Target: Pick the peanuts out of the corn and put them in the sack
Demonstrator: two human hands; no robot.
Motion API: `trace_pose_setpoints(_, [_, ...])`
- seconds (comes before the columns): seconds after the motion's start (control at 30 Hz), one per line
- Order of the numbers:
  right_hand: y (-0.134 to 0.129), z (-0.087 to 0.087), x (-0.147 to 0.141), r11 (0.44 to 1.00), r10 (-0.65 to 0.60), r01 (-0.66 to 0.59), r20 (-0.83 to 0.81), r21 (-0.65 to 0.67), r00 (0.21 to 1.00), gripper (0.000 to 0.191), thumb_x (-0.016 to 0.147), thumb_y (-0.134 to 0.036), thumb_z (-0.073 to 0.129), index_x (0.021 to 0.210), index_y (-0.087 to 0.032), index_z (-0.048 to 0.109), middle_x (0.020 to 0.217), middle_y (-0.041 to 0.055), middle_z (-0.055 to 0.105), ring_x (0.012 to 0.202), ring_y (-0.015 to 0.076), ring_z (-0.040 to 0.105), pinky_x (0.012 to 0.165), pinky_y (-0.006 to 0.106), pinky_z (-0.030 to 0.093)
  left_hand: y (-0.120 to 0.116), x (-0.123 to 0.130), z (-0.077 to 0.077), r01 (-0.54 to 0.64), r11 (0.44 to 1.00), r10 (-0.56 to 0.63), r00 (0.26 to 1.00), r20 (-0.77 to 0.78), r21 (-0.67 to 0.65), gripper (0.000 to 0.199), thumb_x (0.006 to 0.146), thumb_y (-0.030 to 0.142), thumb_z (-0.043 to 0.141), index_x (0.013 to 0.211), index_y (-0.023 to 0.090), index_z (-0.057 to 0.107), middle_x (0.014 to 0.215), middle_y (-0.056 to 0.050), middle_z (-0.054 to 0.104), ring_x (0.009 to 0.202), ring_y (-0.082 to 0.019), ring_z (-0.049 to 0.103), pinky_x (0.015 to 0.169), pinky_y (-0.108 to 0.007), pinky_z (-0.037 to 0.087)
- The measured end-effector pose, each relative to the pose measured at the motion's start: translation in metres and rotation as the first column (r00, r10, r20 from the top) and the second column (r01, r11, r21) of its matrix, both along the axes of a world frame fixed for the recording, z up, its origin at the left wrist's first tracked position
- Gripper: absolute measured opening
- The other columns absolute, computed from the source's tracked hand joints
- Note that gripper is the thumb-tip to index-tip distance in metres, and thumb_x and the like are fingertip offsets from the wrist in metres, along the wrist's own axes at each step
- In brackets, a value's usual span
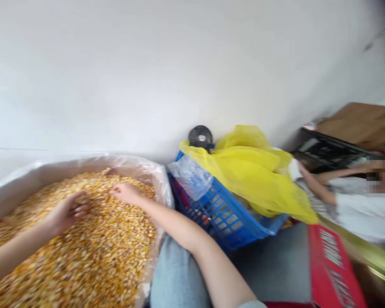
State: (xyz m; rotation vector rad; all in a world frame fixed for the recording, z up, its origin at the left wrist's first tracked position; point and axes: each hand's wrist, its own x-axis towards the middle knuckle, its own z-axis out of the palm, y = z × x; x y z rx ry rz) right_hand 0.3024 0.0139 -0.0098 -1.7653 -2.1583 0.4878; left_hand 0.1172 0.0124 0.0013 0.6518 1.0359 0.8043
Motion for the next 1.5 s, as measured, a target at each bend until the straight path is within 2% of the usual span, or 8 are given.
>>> trace_pose_setpoints(0.3, [0.011,-0.013,0.017,0.985,-0.136,0.160,-0.290,0.059,0.947,0.027,0.078,-0.031,0.042,0.089,-0.017,0.062,0.091,0.0052,0.064,0.081,0.0166,0.057,0.074,0.028,0.041,0.006,-0.006,-0.004,-0.028,0.998,0.040,0.972,0.231,-0.056,0.011,0.076,0.023,0.048,0.068,0.015,0.047,0.051,0.004,0.040,0.034,-0.003,0.032,0.028,-0.013,0.023])
trace_pose_setpoints(0.63, [0.000,-0.013,0.008,1.000,0.006,-0.007,0.061,0.026,0.998,0.026,0.072,-0.037,0.053,0.095,-0.025,0.057,0.072,0.0008,0.060,0.064,0.0148,0.051,0.060,0.025,0.035,0.021,-0.020,0.008,-0.131,0.991,0.128,0.913,0.386,-0.019,0.014,0.077,0.023,0.045,0.066,0.015,0.044,0.049,0.006,0.036,0.033,-0.002,0.029,0.028,-0.013,0.021])
trace_pose_setpoints(0.8, [0.004,-0.016,0.009,0.997,-0.074,0.078,-0.228,0.005,0.971,0.017,0.072,-0.035,0.051,0.077,-0.021,0.060,0.067,0.0006,0.058,0.063,0.0135,0.050,0.060,0.024,0.035,0.034,-0.037,0.012,-0.262,0.963,0.208,0.873,0.441,0.065,0.024,0.071,0.030,0.056,0.061,0.015,0.039,0.051,0.007,0.035,0.037,-0.001,0.031,0.032,-0.012,0.025])
trace_pose_setpoints(0.93, [0.004,-0.010,0.008,0.970,-0.239,0.152,-0.606,-0.192,0.759,0.020,0.067,-0.039,0.054,0.068,-0.019,0.055,0.056,-0.0025,0.049,0.049,0.0092,0.042,0.046,0.020,0.031,0.042,-0.054,0.010,-0.308,0.918,0.247,0.937,0.248,0.250,0.021,0.065,0.030,0.062,0.072,0.016,0.049,0.056,0.006,0.042,0.039,-0.002,0.034,0.035,-0.013,0.028])
trace_pose_setpoints(1.03, [0.002,-0.004,0.006,0.892,-0.437,0.096,-0.791,-0.441,0.428,0.021,0.065,-0.039,0.054,0.067,-0.019,0.047,0.049,-0.0065,0.038,0.039,0.0058,0.032,0.036,0.017,0.022,0.034,-0.064,0.014,-0.001,0.840,0.119,0.976,-0.182,0.543,0.023,0.067,0.034,0.058,0.085,0.018,0.058,0.058,0.003,0.049,0.041,-0.005,0.038,0.039,-0.017,0.030])
trace_pose_setpoints(1.23, [0.004,0.001,0.005,0.799,-0.589,-0.081,-0.802,-0.596,0.098,0.014,0.066,-0.029,0.048,0.062,-0.018,0.039,0.048,-0.0068,0.034,0.038,0.0044,0.033,0.034,0.016,0.020,-0.002,-0.071,0.015,0.864,0.339,0.099,0.361,-0.927,0.373,0.014,0.072,0.030,0.052,0.075,0.023,0.063,0.078,-0.002,0.061,0.066,-0.015,0.054,0.058,-0.023,0.036])
trace_pose_setpoints(1.33, [0.004,0.003,0.006,0.797,-0.588,-0.124,-0.806,-0.591,0.064,0.009,0.067,-0.026,0.044,0.064,-0.018,0.041,0.049,-0.0055,0.036,0.039,0.0048,0.034,0.034,0.015,0.021,-0.010,-0.068,0.002,0.922,0.337,0.155,0.148,-0.977,0.193,0.016,0.074,0.031,0.050,0.082,0.023,0.061,0.083,-0.005,0.061,0.066,-0.016,0.056,0.055,-0.023,0.036])
trace_pose_setpoints(1.5, [0.002,0.007,0.007,0.780,-0.602,-0.199,-0.798,-0.593,0.015,0.015,0.073,-0.031,0.043,0.065,-0.018,0.042,0.053,-0.0036,0.040,0.039,0.0041,0.034,0.031,0.013,0.015,-0.004,-0.064,-0.012,0.917,0.355,0.219,0.109,-0.970,0.183,0.019,0.076,0.035,0.046,0.084,0.023,0.059,0.085,-0.006,0.061,0.063,-0.016,0.056,0.053,-0.023,0.035])
